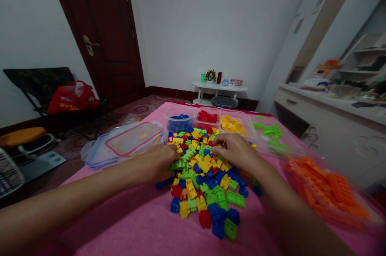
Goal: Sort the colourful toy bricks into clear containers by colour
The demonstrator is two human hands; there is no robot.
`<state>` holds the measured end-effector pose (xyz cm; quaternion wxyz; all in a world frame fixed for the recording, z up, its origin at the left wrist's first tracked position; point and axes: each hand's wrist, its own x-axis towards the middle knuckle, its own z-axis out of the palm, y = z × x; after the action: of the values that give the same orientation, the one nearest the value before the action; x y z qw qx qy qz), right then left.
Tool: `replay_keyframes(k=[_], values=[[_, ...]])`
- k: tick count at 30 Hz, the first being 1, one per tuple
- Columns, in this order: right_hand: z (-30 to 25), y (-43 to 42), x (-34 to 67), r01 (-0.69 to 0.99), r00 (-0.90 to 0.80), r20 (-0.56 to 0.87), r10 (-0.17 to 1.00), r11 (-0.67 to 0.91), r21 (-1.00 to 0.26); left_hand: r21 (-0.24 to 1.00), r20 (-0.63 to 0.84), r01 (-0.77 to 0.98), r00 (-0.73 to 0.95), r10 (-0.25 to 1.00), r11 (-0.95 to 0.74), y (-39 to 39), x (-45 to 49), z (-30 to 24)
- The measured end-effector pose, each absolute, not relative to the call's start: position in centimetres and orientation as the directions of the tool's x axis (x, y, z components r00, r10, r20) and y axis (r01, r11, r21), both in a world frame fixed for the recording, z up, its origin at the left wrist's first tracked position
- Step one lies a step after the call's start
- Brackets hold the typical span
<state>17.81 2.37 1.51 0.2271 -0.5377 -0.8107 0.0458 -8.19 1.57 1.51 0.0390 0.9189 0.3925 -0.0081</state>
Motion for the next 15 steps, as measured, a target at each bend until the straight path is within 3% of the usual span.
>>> replay_keyframes(k=[4, 7, 9, 10, 12, 15], values=[[1.9, 2.3, 17.9, 0.846, -0.307, 0.319, 0.897, 0.411, -0.340, 0.191, 0.045, 0.729, 0.662, 0.748, -0.657, 2.5, -7.7, 2.0], [2.5, 2.4, 18.4, 0.833, -0.272, 0.348, 0.897, 0.401, -0.381, 0.571, 0.058, 0.642, 0.591, 0.805, -0.512, 3.5, -6.4, 2.7], [2.8, 2.5, 18.7, 0.827, -0.236, 0.385, 0.892, 0.393, -0.403, 0.864, 0.003, 0.417, 0.555, 0.832, -0.281, 4.1, -4.9, 3.0], [2.9, 2.5, 18.9, 0.825, -0.223, 0.398, 0.890, 0.390, -0.408, 0.954, -0.035, 0.270, 0.529, 0.848, -0.129, 4.4, -4.0, 3.1], [2.9, 2.5, 19.1, 0.827, -0.218, 0.394, 0.893, 0.384, -0.412, 0.984, -0.138, -0.029, 0.484, 0.864, 0.173, 5.2, -2.2, 3.4], [2.7, 2.6, 19.3, 0.830, -0.233, 0.338, 0.912, 0.367, -0.419, 0.834, -0.269, -0.309, 0.496, 0.825, 0.457, 6.5, 0.6, 3.9]])
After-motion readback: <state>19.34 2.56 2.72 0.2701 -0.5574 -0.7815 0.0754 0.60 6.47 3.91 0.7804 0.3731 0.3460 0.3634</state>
